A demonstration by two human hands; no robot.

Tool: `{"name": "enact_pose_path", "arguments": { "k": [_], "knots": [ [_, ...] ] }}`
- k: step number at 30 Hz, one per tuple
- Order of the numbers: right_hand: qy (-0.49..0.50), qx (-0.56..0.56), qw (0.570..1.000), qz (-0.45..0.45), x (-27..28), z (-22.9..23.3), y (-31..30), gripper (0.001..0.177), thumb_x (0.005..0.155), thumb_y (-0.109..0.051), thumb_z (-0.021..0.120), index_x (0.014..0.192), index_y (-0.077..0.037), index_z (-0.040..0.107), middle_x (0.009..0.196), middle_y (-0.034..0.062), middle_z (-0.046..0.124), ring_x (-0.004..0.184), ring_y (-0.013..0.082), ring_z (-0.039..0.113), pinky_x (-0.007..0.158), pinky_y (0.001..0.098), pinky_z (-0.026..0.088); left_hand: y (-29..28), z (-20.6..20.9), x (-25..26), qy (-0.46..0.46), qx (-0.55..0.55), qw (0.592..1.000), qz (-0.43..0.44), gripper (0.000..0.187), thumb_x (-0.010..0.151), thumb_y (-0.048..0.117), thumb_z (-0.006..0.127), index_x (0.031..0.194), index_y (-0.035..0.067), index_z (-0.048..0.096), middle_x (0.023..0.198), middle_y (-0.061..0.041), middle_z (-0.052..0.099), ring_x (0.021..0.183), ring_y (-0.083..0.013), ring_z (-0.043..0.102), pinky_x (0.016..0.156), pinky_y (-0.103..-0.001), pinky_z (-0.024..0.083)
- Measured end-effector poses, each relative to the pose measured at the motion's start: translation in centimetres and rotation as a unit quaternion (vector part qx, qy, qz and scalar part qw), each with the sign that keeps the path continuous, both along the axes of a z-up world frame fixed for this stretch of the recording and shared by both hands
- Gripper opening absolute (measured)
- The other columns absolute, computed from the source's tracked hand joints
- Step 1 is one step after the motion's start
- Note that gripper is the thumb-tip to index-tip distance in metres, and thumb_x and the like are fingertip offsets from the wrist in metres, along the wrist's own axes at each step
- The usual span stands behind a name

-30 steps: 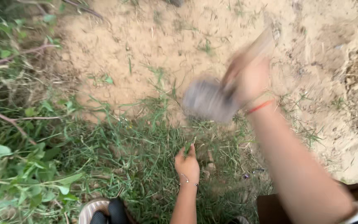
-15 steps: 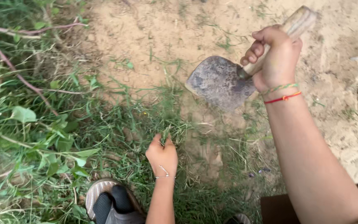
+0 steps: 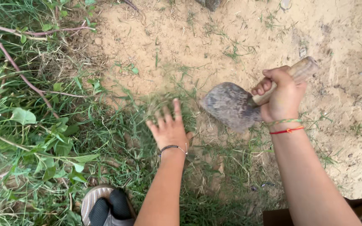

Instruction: The person pulls weeds and grass by hand and digs into the sandy soil using a garden trowel near a piece of corrugated metal.

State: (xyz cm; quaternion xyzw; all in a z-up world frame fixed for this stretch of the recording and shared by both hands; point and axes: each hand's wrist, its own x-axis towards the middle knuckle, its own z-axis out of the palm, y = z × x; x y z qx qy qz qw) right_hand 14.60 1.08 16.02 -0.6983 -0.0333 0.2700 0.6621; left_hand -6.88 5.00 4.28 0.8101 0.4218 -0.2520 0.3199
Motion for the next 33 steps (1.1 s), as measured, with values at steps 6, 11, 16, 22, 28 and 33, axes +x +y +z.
{"name": "enact_pose_path", "arguments": {
  "k": [6, 11, 16, 22, 28, 33],
  "knots": [
    [-0.038, -0.015, 0.999, 0.016, 0.2, -0.3, -0.5, 0.018, 0.087, 0.007, 0.062, 0.081, -0.004, 0.049, 0.063, 0.0071, 0.051, 0.052, 0.0183, 0.05, 0.049, 0.0358, 0.044, -3.1, -4.3, 0.6, -0.006, 0.112, 0.992, 0.059, 0.058, 0.097, 0.022, 0.067, 0.152, 0.011, 0.049, 0.135, -0.01, 0.063, 0.123, -0.0301, 0.063, 0.108, -0.06, 0.042],
    [-0.02, 0.001, 0.999, 0.042, -1.4, 0.1, 2.7, 0.017, 0.086, 0.006, 0.063, 0.079, -0.003, 0.05, 0.062, 0.0072, 0.052, 0.049, 0.0175, 0.051, 0.047, 0.0343, 0.047, -1.8, -2.8, 0.0, 0.008, -0.024, 0.991, 0.134, 0.026, 0.087, 0.018, 0.065, 0.111, 0.012, 0.074, 0.109, -0.011, 0.076, 0.105, -0.0292, 0.073, 0.104, -0.051, 0.047],
    [-0.094, 0.017, 0.99, 0.102, -0.9, -0.1, 8.5, 0.014, 0.087, 0.001, 0.064, 0.079, -0.004, 0.053, 0.06, 0.007, 0.053, 0.044, 0.0183, 0.051, 0.04, 0.0352, 0.045, -0.2, -1.1, -0.7, 0.001, -0.127, 0.973, 0.195, 0.027, 0.085, 0.032, 0.066, 0.097, 0.011, 0.076, 0.105, -0.018, 0.074, 0.102, -0.0372, 0.071, 0.099, -0.049, 0.049],
    [-0.115, 0.053, 0.992, 0.026, 0.6, -6.3, 12.6, 0.024, 0.1, -0.012, 0.063, 0.08, 0.0, 0.059, 0.064, 0.0067, 0.058, 0.052, 0.0168, 0.057, 0.047, 0.0341, 0.045, -0.9, -1.9, -1.7, -0.052, -0.144, 0.951, 0.267, 0.036, 0.089, 0.043, 0.064, 0.097, 0.009, 0.073, 0.102, -0.022, 0.073, 0.099, -0.0436, 0.07, 0.091, -0.052, 0.053],
    [-0.044, -0.129, 0.983, 0.124, -1.3, -10.5, 11.6, 0.013, 0.079, 0.0, 0.067, 0.073, -0.004, 0.057, 0.055, 0.0029, 0.055, 0.039, 0.0163, 0.051, 0.036, 0.0366, 0.042, -1.4, -1.5, -2.1, -0.051, -0.144, 0.951, 0.269, 0.035, 0.09, 0.043, 0.063, 0.099, 0.01, 0.07, 0.098, -0.023, 0.073, 0.095, -0.0453, 0.069, 0.088, -0.054, 0.054],
    [-0.003, 0.127, 0.975, 0.184, 7.8, -8.4, 11.7, 0.034, 0.106, -0.012, 0.072, 0.081, -0.004, 0.05, 0.064, 0.0057, 0.05, 0.056, 0.0223, 0.053, 0.052, 0.0438, 0.042, -2.2, -2.1, -1.9, -0.069, -0.132, 0.952, 0.269, 0.033, 0.091, 0.039, 0.062, 0.101, 0.009, 0.068, 0.093, -0.024, 0.073, 0.091, -0.0449, 0.07, 0.089, -0.054, 0.053]
  ]
}}
